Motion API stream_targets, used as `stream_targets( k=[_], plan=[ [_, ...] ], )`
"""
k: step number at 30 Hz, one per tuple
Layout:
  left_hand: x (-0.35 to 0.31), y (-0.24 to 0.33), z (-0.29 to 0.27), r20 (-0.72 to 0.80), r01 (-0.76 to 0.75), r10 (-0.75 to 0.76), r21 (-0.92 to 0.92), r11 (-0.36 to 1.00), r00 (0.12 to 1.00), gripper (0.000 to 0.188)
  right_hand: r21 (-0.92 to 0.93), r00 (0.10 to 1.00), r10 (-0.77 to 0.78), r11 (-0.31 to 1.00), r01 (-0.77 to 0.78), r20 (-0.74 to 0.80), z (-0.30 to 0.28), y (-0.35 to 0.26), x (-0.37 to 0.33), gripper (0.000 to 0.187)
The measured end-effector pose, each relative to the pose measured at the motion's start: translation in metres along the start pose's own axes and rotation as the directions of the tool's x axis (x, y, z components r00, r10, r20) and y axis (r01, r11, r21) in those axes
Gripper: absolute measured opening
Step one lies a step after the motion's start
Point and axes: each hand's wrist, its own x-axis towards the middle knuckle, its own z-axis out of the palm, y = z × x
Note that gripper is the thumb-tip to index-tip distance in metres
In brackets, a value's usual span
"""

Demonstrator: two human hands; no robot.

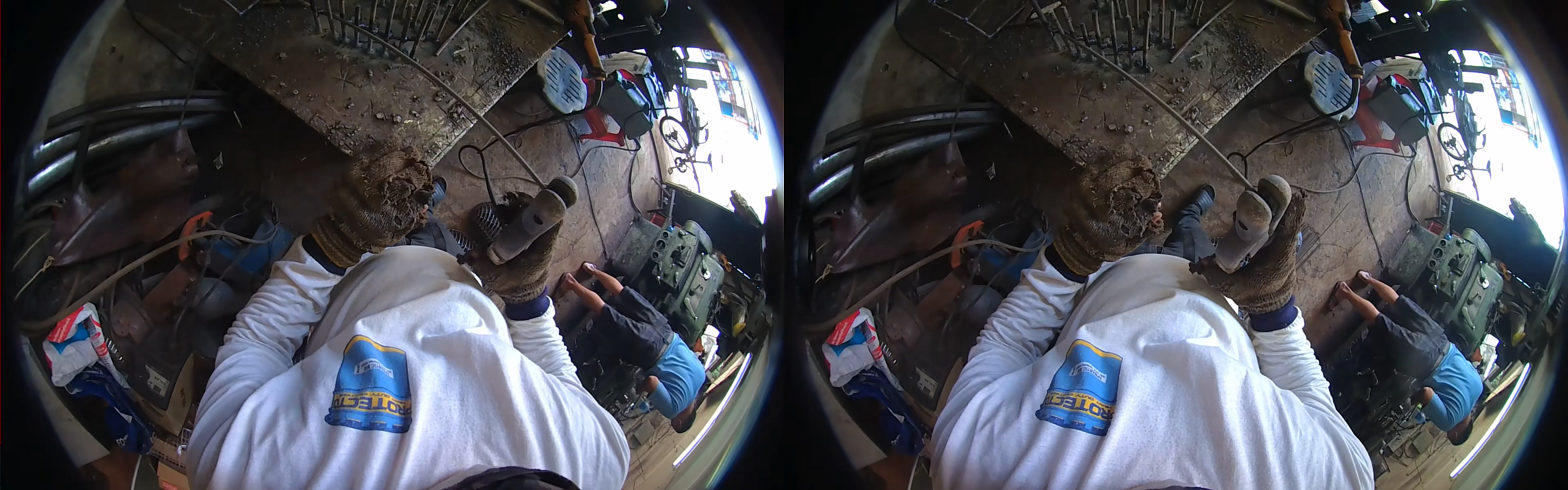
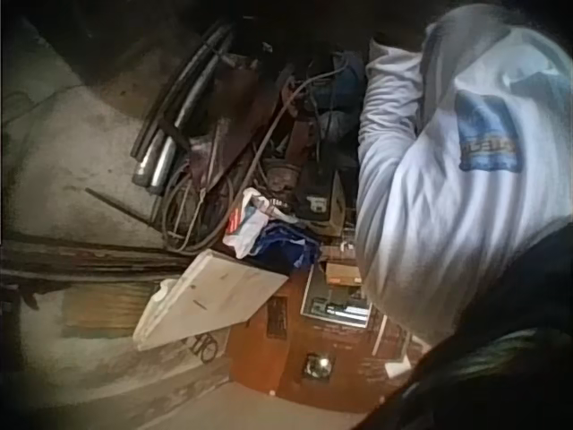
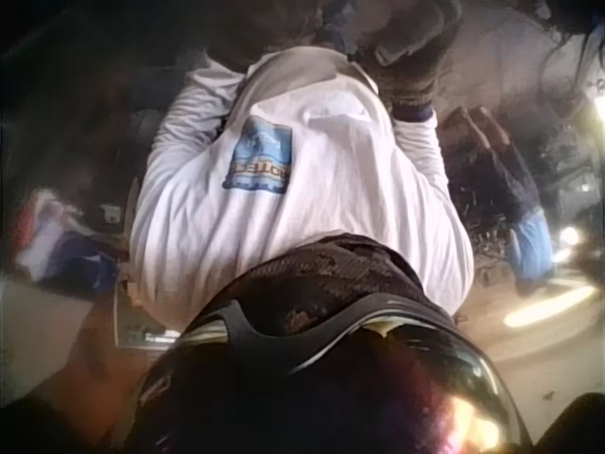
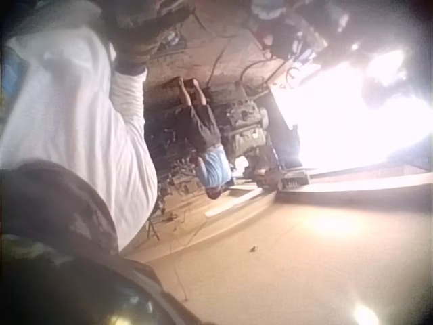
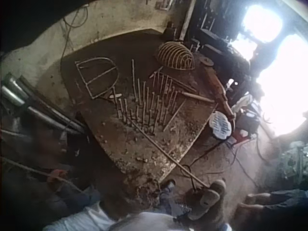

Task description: The person performs arc welding on metal rods and frames using a welding electrode holder, applying heat to join various metal components on a workbench.

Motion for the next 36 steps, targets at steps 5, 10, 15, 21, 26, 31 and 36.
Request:
stream_targets(
  k=[5,10,15,21,26,31,36],
  plan=[
    [0.001,0.002,0.003,0.017,0.011,-0.010,-0.018,1.000,1.000,0.064,-0.014,0.999,0.023,1.000,-0.022,0.028,0.000,-0.001,0.003,0.126],
    [0.001,0.002,0.005,0.039,0.031,-0.030,-0.025,0.999,0.999,0.065,-0.009,0.999,0.036,0.999,-0.035,0.031,0.001,-0.006,0.006,0.126],
    [-0.002,-0.001,0.006,0.117,0.065,-0.061,-0.035,0.997,0.991,0.066,0.031,1.000,0.002,1.000,-0.003,0.028,0.006,-0.010,0.009,0.125],
    [-0.001,0.002,0.005,0.023,0.050,-0.050,-0.036,0.998,0.999,0.064,0.131,0.999,0.043,0.990,-0.045,0.020,0.009,-0.012,0.009,0.124],
    [0.007,0.007,0.006,-0.173,0.060,-0.066,-0.042,0.997,0.983,0.062,0.035,0.998,-0.003,0.999,0.001,0.061,0.008,-0.022,0.012,0.125],
    [0.010,0.007,0.001,-0.124,-0.055,0.080,0.195,0.979,0.989,0.059,0.040,0.996,-0.090,0.995,0.089,0.001,0.007,-0.008,0.009,0.115],
    [0.002,0.008,0.006,-0.069,-0.049,0.072,0.286,0.957,0.995,0.059,0.491,0.946,0.316,0.816,-0.306,0.065,-0.002,0.004,0.007,0.099]
  ],
)
